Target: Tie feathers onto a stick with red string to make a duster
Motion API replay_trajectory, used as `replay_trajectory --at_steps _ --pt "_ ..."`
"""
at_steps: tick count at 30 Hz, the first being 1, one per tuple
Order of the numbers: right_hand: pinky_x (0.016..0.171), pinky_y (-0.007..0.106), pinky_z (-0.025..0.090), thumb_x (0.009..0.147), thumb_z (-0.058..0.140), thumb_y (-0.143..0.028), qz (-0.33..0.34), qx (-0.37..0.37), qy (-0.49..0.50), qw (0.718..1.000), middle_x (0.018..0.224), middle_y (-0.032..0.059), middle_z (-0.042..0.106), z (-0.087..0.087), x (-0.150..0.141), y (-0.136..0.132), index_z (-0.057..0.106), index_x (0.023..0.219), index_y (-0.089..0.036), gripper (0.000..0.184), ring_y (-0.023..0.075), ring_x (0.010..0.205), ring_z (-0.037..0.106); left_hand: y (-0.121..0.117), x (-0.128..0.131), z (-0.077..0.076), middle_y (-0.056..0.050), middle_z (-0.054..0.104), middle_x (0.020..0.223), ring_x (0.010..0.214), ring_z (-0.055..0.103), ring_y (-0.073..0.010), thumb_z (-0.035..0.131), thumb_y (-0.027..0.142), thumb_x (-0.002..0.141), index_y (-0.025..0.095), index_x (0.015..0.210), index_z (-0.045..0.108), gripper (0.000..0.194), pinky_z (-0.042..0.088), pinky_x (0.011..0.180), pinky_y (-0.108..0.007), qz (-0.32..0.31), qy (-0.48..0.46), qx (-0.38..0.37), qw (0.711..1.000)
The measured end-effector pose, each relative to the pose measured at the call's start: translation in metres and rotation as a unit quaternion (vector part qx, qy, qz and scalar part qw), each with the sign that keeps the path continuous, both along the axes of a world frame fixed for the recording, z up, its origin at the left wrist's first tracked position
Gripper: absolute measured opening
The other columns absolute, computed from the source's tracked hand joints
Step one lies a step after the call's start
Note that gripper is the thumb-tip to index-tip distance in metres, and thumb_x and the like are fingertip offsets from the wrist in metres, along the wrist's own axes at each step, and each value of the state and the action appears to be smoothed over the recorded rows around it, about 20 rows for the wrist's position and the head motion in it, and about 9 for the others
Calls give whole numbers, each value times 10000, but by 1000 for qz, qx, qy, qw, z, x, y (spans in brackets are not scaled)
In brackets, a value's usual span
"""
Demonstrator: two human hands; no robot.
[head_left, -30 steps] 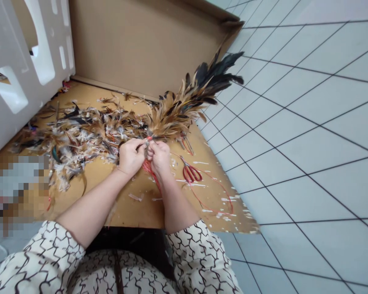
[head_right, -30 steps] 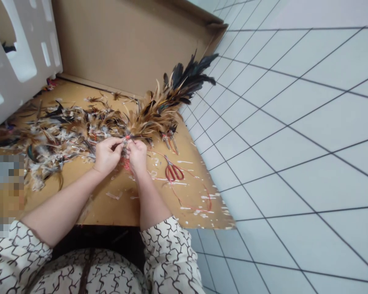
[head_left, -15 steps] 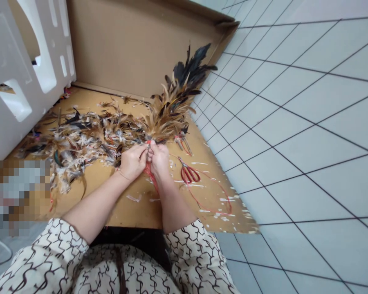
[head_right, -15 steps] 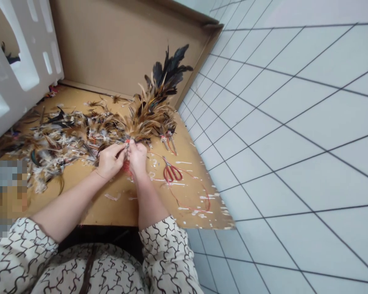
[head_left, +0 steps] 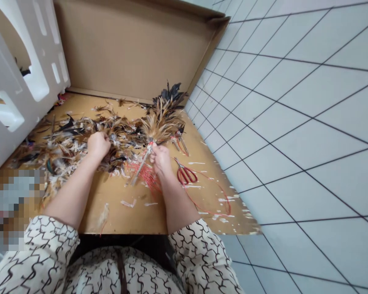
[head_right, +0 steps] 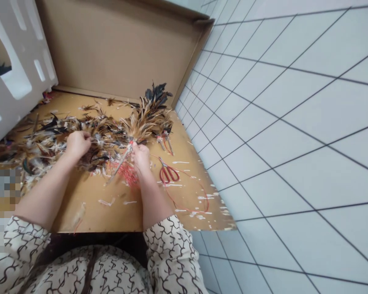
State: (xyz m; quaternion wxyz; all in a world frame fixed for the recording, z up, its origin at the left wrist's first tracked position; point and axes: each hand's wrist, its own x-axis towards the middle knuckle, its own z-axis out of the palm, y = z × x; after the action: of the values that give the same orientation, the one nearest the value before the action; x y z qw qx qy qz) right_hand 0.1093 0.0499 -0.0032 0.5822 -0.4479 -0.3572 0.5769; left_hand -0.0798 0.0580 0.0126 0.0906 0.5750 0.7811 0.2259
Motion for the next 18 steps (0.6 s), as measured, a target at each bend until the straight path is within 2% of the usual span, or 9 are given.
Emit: replay_trajectory --at_steps 5,10,13,16,18 --pt "311 145 185 716 635 -297 14 -3 4 1000 368 -111 301 0 -3 -4 358 497 -182 372 6 301 219 17 -15 -1 -213 673 990 949 626 -327 541 204 701 95 902 690 273 487 767 -373 54 66 -74 994" --pt "307 153 186 730 609 -277 11 -7 0 1000 350 -106 302 0 -4 -7 347 493 -189 364 14 290 232 24 -18 -7 -220 670 978 942 624 -339 595 147 615 100 835 690 244 488 757 -388 75 36 -88 993" --pt "310 154 185 716 629 -290 17 -4 4 1000 350 -111 284 -1 -4 -7 332 495 -193 382 14 293 231 23 -21 -8 -178 683 936 928 624 -331 573 162 642 134 802 691 201 479 766 -398 92 -11 -27 995" --pt "315 156 195 693 658 -320 33 1 12 999 361 -114 277 -3 -4 -6 326 509 -198 399 16 298 239 19 -20 -4 -121 685 907 900 622 -280 544 213 681 155 776 679 175 467 790 -374 109 -71 111 985" --pt "317 159 203 679 673 -339 46 4 20 999 368 -114 280 -3 -4 -7 331 518 -201 403 19 302 249 14 -14 1 -77 680 839 839 617 -230 540 210 673 158 734 665 149 458 786 -330 91 -132 207 965"
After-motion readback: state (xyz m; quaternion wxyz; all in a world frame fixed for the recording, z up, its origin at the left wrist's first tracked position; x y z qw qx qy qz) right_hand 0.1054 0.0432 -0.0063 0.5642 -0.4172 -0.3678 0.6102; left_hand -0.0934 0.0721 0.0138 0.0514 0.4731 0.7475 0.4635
